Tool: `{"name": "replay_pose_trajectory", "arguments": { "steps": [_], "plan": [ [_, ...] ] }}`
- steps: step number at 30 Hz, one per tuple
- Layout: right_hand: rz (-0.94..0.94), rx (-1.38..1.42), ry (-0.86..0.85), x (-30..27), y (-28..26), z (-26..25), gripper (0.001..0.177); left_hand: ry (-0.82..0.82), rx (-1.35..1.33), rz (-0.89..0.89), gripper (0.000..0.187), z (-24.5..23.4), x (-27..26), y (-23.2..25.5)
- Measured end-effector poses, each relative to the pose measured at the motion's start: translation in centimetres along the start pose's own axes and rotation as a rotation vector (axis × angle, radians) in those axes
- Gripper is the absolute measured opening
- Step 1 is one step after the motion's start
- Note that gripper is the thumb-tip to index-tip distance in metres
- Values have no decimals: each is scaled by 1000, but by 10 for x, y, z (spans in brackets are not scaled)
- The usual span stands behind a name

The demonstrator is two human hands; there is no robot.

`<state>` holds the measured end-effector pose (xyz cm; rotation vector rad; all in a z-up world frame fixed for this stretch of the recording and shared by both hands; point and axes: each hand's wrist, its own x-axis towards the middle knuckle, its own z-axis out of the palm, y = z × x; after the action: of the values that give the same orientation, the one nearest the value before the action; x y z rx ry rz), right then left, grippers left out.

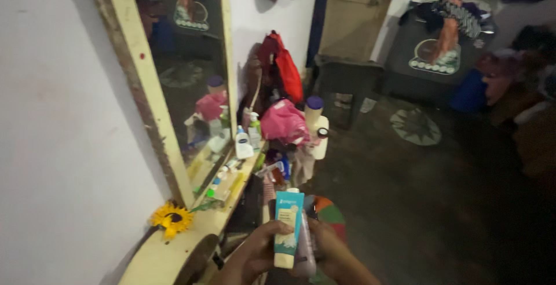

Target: The person picks up several bottles and tubes of toiletries from a dresser and packs them into a suitcase on a bed.

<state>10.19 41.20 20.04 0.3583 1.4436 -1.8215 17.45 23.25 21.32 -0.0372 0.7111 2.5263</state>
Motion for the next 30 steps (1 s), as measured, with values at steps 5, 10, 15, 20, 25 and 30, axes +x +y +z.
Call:
{"name": "replay_pose_trajectory", "arguments": {
  "steps": [5,10,15,20,25,30],
  "plan": [
    [-64,264,-37,-74,-7,-45,66,-23,85,-150,47,27,41,-51],
    [-82,76,96,-135,8,-98,72,-13,179,-229,43,56,70,-109],
    [-27,-62,187,-132,40,-159,77,16,216,-255,44,80,72,-162],
    [-151,-13,71,-135,71,-188,76,43,198,-222,39,79,63,-203],
    [-110,-31,53,-172,78,-165,75,-8,201,-104,36,67,44,-232],
    [-33,-228,77,-202,69,-126,80,38,262,-141,39,84,3,-210]
  ]
}}
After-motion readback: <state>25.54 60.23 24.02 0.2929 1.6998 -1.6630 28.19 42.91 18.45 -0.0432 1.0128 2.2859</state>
